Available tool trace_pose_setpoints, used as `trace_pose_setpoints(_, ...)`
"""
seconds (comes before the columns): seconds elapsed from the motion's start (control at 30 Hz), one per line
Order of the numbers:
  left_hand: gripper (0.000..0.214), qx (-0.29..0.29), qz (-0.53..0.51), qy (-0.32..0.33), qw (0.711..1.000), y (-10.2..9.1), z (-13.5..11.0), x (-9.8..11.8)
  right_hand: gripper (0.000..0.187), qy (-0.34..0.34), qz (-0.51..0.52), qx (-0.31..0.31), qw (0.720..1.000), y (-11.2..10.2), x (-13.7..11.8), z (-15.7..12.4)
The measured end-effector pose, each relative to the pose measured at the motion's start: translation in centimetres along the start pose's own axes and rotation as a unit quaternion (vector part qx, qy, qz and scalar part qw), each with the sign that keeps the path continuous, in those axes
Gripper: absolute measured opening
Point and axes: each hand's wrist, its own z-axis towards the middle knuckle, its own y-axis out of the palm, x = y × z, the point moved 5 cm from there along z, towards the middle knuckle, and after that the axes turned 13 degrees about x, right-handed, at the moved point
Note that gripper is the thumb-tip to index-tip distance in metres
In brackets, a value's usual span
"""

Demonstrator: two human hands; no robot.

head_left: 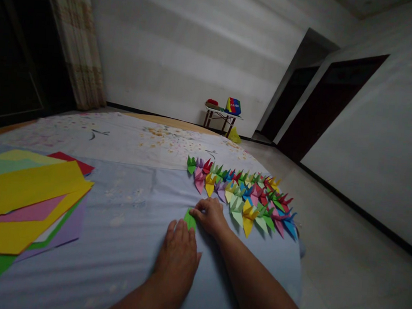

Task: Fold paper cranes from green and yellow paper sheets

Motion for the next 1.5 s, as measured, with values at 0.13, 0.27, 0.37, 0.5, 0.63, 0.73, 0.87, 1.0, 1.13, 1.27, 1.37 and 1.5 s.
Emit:
trace_pose_setpoints(0.13, 0.036, 0.080, -0.054, -0.017, 0.995, -0.9, 0.3, -1.0, 0.026, 0.002, 0.022, 0.007, 1.000, -1.3, -0.1, 0.2)
trace_pose_setpoints(0.27, 0.024, 0.131, -0.105, -0.034, 0.985, -1.0, 0.6, -2.1, 0.028, 0.008, 0.029, -0.023, 0.999, -1.8, -0.2, -0.8)
trace_pose_setpoints(0.37, 0.024, 0.152, -0.135, -0.048, 0.978, -0.8, 0.8, -2.8, 0.027, 0.013, 0.020, -0.031, 0.999, -1.6, -0.2, -1.7)
trace_pose_setpoints(0.5, 0.030, 0.175, -0.144, -0.100, 0.969, -0.5, 1.0, -3.9, 0.025, 0.000, 0.016, -0.026, 1.000, -1.3, -0.4, -2.2)
trace_pose_setpoints(0.63, 0.034, 0.165, -0.138, -0.136, 0.967, -0.1, 1.1, -4.7, 0.029, -0.011, 0.020, -0.019, 1.000, -1.4, -0.5, -1.9)
trace_pose_setpoints(0.73, 0.032, 0.146, -0.140, -0.140, 0.969, 0.2, 1.2, -4.7, 0.030, -0.017, 0.026, -0.013, 0.999, -1.5, -0.6, -1.7)
trace_pose_setpoints(0.87, 0.028, 0.146, -0.147, -0.142, 0.968, 0.4, 1.2, -4.8, 0.025, -0.024, 0.049, -0.015, 0.998, -1.7, -0.9, -1.8)
trace_pose_setpoints(1.0, 0.029, 0.148, -0.151, -0.144, 0.967, 0.6, 1.3, -5.0, 0.014, -0.028, 0.095, -0.039, 0.994, -1.7, -1.1, -2.1)
trace_pose_setpoints(1.13, 0.030, 0.147, -0.158, -0.145, 0.966, 0.6, 1.7, -5.4, 0.006, -0.022, 0.125, -0.042, 0.991, -1.4, -1.1, -2.0)
trace_pose_setpoints(1.27, 0.032, 0.149, -0.172, -0.154, 0.962, 0.3, 2.1, -6.0, 0.004, -0.008, 0.145, -0.021, 0.989, -1.2, -1.0, -1.8)
trace_pose_setpoints(1.37, 0.029, 0.141, -0.203, -0.167, 0.955, 0.2, 2.4, -6.3, 0.004, -0.006, 0.158, -0.006, 0.987, -1.2, -0.8, -1.8)
trace_pose_setpoints(1.5, 0.028, 0.139, -0.236, -0.190, 0.943, 0.2, 2.6, -6.6, 0.002, -0.017, 0.180, 0.001, 0.984, -1.3, -0.7, -1.8)
